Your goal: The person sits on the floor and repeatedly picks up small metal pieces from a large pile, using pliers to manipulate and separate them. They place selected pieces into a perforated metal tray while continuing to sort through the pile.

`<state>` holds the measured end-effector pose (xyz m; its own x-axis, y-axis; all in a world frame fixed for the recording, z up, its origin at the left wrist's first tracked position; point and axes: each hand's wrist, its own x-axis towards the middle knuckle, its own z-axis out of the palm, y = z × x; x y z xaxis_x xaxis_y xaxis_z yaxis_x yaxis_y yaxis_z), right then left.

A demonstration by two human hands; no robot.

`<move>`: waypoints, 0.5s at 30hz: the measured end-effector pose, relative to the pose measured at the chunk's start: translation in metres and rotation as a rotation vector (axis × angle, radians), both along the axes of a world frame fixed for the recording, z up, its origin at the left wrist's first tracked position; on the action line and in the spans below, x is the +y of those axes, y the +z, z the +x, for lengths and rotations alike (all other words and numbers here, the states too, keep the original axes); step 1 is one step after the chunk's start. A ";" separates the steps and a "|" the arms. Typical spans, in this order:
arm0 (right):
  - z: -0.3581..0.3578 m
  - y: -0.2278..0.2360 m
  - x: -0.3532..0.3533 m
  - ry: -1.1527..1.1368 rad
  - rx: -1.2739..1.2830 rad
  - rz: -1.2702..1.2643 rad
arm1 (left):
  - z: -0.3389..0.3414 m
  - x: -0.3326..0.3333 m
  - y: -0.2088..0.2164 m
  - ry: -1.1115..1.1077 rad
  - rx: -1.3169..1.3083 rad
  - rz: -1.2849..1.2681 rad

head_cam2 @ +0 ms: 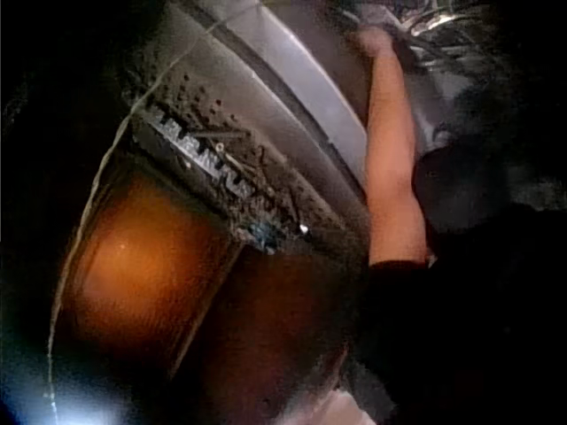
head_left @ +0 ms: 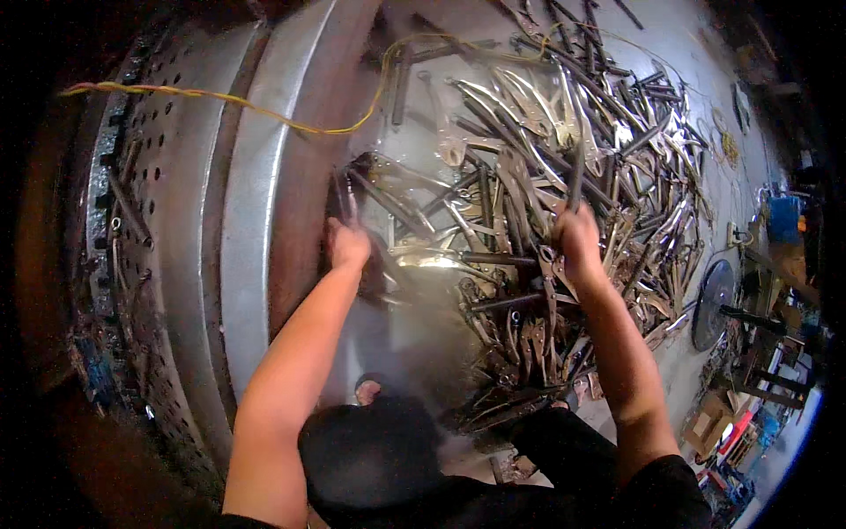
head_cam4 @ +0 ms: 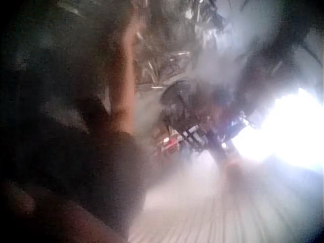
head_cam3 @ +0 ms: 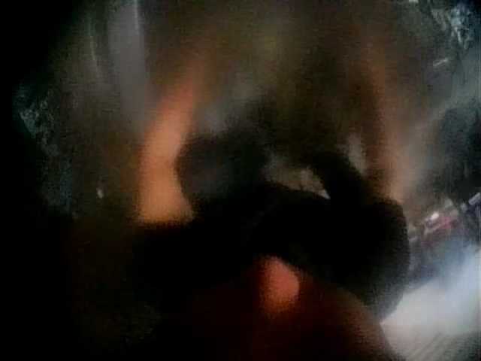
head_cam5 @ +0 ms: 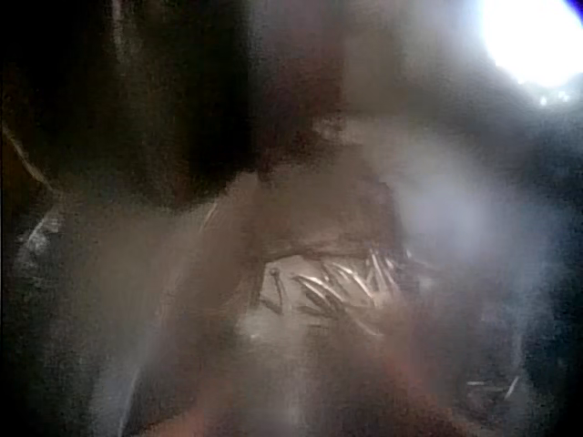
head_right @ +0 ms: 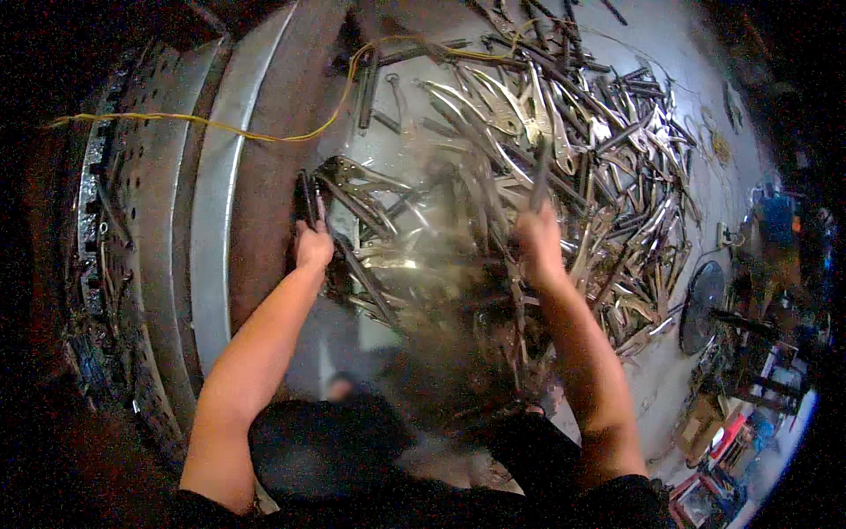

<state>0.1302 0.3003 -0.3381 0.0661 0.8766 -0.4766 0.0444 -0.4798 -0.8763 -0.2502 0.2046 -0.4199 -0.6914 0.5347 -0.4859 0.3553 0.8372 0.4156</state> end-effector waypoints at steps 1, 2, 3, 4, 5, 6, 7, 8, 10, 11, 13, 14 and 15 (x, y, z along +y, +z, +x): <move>-0.001 0.017 -0.020 0.141 -0.171 -0.099 | -0.002 -0.011 -0.016 0.043 0.114 0.143; 0.026 0.000 -0.037 0.152 -0.268 -0.135 | 0.012 -0.008 -0.015 0.018 0.079 0.153; 0.035 0.011 -0.050 0.255 -0.380 -0.107 | 0.020 -0.010 -0.004 0.005 0.065 0.157; 0.041 0.021 -0.053 0.347 -0.497 -0.064 | 0.029 -0.011 0.007 -0.005 0.052 0.160; 0.044 0.035 -0.056 0.435 -0.617 -0.014 | 0.038 -0.008 0.021 -0.021 0.020 0.117; 0.045 0.047 -0.053 0.511 -0.743 0.053 | 0.049 -0.004 0.036 -0.070 -0.003 0.076; 0.045 0.059 -0.049 0.587 -0.868 0.121 | 0.049 0.001 0.033 -0.125 0.019 0.070; 0.025 0.066 -0.034 0.494 -0.931 0.328 | 0.047 0.007 0.031 -0.183 0.048 0.058; -0.002 0.059 0.022 0.439 -0.819 0.595 | 0.046 0.027 0.042 -0.237 0.080 0.056; -0.020 0.049 0.052 0.481 -0.741 0.596 | 0.041 0.036 0.045 -0.286 0.087 -0.046; -0.053 0.010 0.099 0.610 -0.824 0.548 | 0.036 0.046 0.047 -0.286 0.023 -0.089; -0.071 -0.010 0.126 0.728 -0.882 0.521 | 0.032 0.047 0.047 -0.282 -0.012 -0.114; -0.079 -0.038 0.145 0.725 -0.963 0.582 | 0.037 0.047 0.036 -0.233 -0.005 -0.038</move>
